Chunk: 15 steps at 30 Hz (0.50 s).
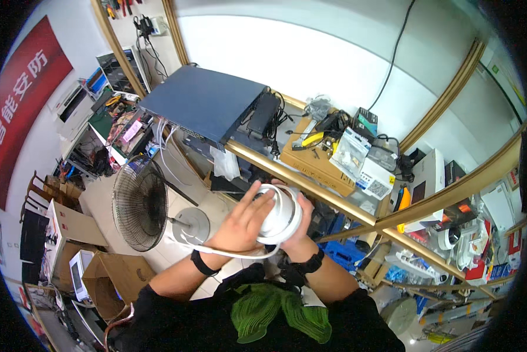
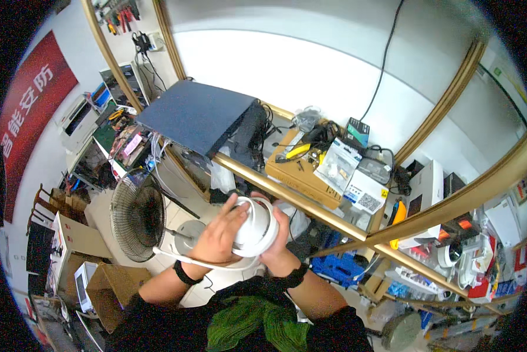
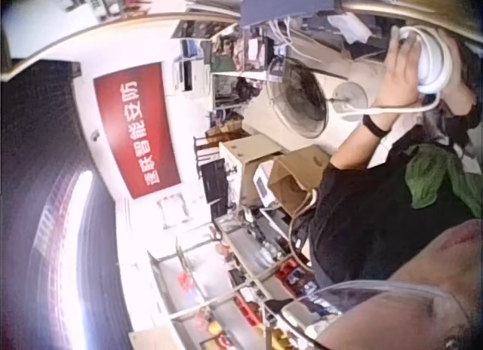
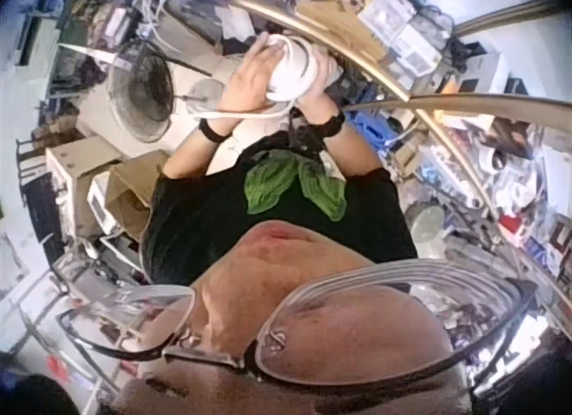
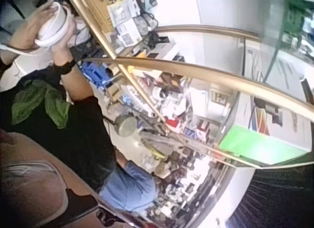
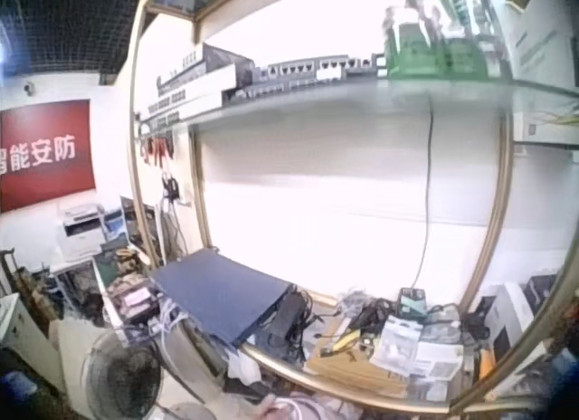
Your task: Inspecting various electronic components including a dome security camera, a CPU, and a CPU heatsink with fan.
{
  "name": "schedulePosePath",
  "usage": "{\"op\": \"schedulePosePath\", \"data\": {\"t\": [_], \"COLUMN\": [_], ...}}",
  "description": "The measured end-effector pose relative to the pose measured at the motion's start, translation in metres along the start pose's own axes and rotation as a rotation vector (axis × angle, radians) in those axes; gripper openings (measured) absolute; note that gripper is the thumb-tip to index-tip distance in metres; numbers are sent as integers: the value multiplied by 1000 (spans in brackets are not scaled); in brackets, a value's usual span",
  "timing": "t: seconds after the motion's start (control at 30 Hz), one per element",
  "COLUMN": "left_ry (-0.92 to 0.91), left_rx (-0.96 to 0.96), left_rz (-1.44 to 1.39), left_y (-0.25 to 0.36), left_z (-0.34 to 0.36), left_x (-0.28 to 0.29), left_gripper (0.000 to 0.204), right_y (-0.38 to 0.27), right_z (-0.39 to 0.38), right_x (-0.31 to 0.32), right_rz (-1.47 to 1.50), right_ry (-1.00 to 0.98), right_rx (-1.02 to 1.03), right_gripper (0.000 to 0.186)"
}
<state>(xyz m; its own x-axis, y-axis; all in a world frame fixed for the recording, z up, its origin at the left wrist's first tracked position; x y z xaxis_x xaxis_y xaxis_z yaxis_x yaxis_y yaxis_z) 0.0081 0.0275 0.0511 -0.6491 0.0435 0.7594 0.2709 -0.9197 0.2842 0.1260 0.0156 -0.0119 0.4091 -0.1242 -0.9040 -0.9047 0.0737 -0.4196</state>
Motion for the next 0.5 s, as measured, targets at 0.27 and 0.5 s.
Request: {"op": "schedulePosePath", "data": {"t": [0.27, 0.5], "left_ry": [126, 59], "left_rx": [-88, -277], "left_rz": [205, 381], "left_y": [-63, -153], "left_z": [68, 124], "left_x": [61, 111], "left_gripper": [82, 74], "right_y": [-12, -32], "right_z": [99, 201], "right_x": [-78, -135], "right_rz": [-8, -404], "right_ry": [-160, -184], "right_rx": [-144, -101], "right_gripper": [48, 46]}}
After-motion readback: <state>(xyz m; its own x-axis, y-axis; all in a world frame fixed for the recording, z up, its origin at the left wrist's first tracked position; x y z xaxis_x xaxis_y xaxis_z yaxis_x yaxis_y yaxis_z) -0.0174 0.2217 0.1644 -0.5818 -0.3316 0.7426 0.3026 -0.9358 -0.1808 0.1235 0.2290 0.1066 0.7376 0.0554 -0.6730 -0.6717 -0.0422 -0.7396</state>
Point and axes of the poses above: each hand's wrist, its own z-axis towards the middle knuckle, its own x-axis out of the back of the hand, y = z × x, the point moved 4 cm from there along z, towards the middle knuckle, and after that the axes turned 3 degrees about y, right-handed, at the moved point
